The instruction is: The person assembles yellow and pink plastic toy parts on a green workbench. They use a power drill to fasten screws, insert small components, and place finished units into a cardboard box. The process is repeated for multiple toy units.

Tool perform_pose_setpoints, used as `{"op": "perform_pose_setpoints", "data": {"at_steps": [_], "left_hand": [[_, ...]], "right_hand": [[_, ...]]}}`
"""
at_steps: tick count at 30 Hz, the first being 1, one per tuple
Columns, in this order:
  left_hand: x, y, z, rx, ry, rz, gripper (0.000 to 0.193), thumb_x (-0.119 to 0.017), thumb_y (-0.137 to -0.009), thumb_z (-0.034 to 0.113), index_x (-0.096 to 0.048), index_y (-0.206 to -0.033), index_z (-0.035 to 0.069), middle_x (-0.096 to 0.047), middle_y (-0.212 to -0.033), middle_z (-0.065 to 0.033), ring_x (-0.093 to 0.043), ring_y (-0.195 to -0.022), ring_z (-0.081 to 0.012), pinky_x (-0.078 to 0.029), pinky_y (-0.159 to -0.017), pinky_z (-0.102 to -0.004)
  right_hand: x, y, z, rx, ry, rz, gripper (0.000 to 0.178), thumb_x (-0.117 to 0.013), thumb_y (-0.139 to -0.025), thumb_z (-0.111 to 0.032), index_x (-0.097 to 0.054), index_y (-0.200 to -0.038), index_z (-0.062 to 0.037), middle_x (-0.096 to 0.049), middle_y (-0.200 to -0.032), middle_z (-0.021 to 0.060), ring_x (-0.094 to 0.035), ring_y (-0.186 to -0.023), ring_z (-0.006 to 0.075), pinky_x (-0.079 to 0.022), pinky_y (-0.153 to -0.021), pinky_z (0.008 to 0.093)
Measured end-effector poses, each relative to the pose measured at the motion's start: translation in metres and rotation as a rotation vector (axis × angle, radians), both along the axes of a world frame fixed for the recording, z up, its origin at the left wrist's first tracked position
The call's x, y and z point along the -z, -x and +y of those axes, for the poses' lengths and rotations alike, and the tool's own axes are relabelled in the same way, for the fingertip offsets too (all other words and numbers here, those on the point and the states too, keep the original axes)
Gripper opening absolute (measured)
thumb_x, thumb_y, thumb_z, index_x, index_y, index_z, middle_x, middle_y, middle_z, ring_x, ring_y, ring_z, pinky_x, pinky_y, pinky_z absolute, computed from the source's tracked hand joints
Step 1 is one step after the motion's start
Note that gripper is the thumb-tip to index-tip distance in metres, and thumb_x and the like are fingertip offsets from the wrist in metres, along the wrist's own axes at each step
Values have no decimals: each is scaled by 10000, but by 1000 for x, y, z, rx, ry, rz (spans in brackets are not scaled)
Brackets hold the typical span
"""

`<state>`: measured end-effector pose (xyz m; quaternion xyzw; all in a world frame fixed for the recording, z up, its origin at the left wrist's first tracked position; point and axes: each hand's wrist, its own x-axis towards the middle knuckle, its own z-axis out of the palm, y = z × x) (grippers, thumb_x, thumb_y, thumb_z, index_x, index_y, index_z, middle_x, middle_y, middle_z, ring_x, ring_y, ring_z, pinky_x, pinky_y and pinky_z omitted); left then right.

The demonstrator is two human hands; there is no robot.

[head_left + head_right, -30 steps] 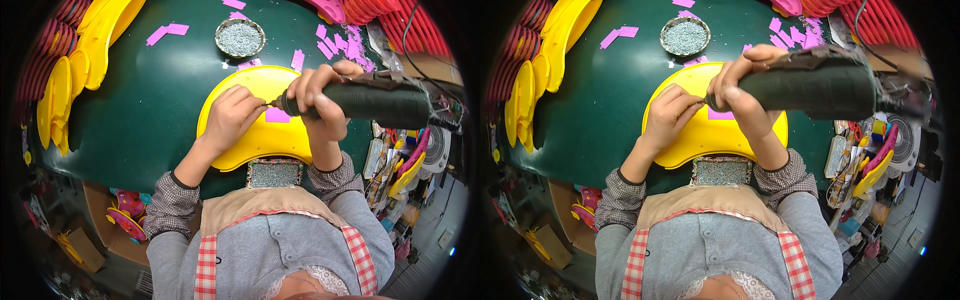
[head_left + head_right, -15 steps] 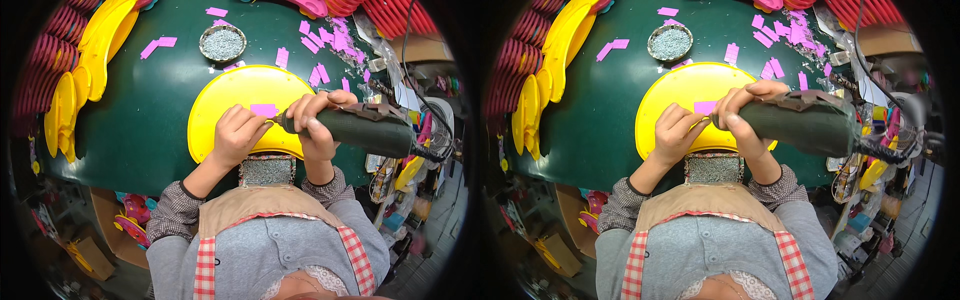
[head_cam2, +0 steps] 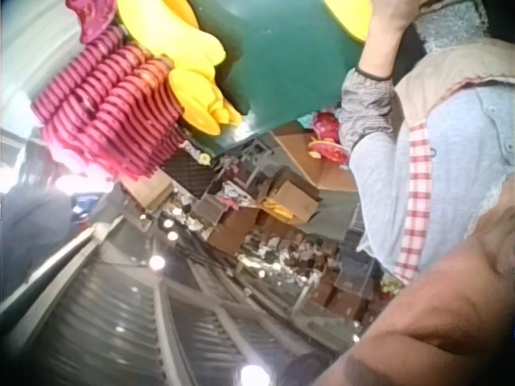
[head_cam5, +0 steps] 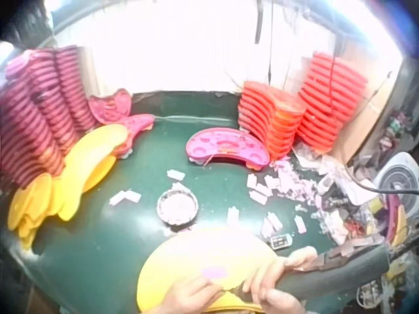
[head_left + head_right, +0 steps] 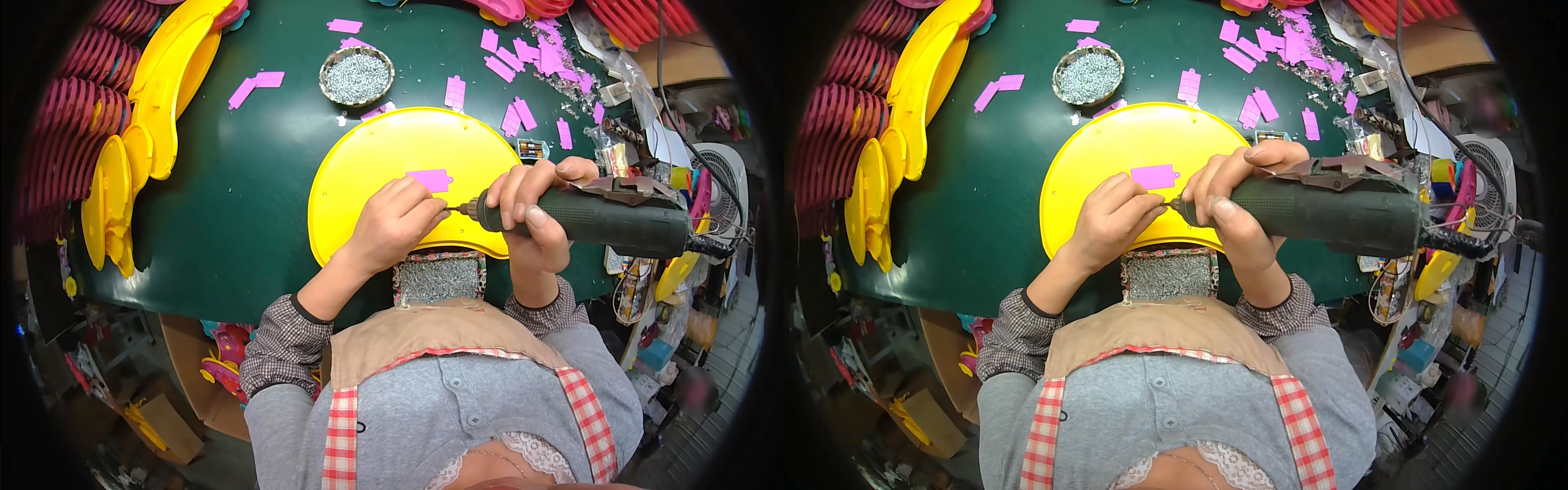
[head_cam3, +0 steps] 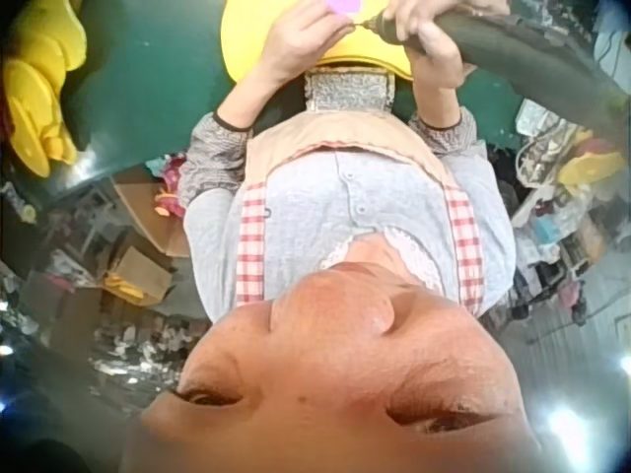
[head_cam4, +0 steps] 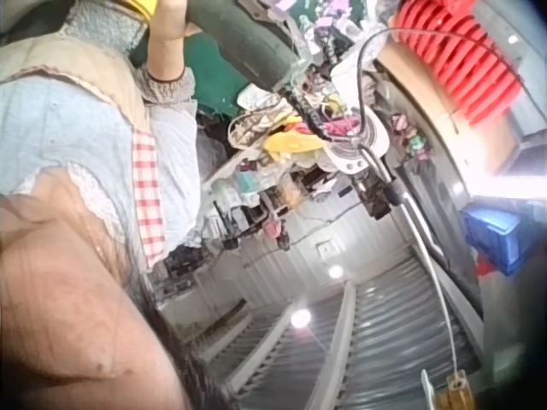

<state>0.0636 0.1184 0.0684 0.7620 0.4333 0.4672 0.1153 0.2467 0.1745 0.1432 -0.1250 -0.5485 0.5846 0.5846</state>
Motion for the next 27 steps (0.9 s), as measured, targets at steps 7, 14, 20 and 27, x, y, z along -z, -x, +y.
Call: {"op": "perform_pose_setpoints", "data": {"at_steps": [7, 14, 20, 27], "left_hand": [[2, -3, 0, 49, -2, 29, 198, -817, -753, 41, -683, -897, 19, -603, -813, -85, -618, -744, -263, -511, -647, -374], [-1, -3, 4, 125, 25, 61, 191, -819, -753, 56, -691, -891, 26, -606, -824, -85, -614, -740, -267, -512, -659, -384], [0, -9, 2, 9, -8, 6, 289, -869, -716, 102, -702, -938, 22, -618, -847, -94, -619, -747, -278, -517, -666, -383], [12, -19, -52, 392, 126, 410, 182, -726, -734, 224, -673, -850, 94, -594, -995, -36, -577, -1035, -211, -458, -937, -376]], "right_hand": [[1, -8, -3, 0, 9, -1, 490, -625, -855, -25, -396, -1283, -90, -555, -740, 85, -567, -600, 190, -553, -702, 404], [0, -14, -7, 1, 29, 39, 488, -626, -859, -38, -395, -1286, -87, -552, -738, 82, -567, -603, 191, -555, -701, 402], [4, -9, -5, 24, -42, 3, 509, -622, -853, 43, -385, -1287, -77, -553, -727, 80, -571, -602, 182, -559, -680, 391], [26, -6, 74, 225, -254, -27, 467, -608, -861, 107, -435, -1284, 14, -599, -809, 69, -612, -686, 155, -565, -720, 363]]}}
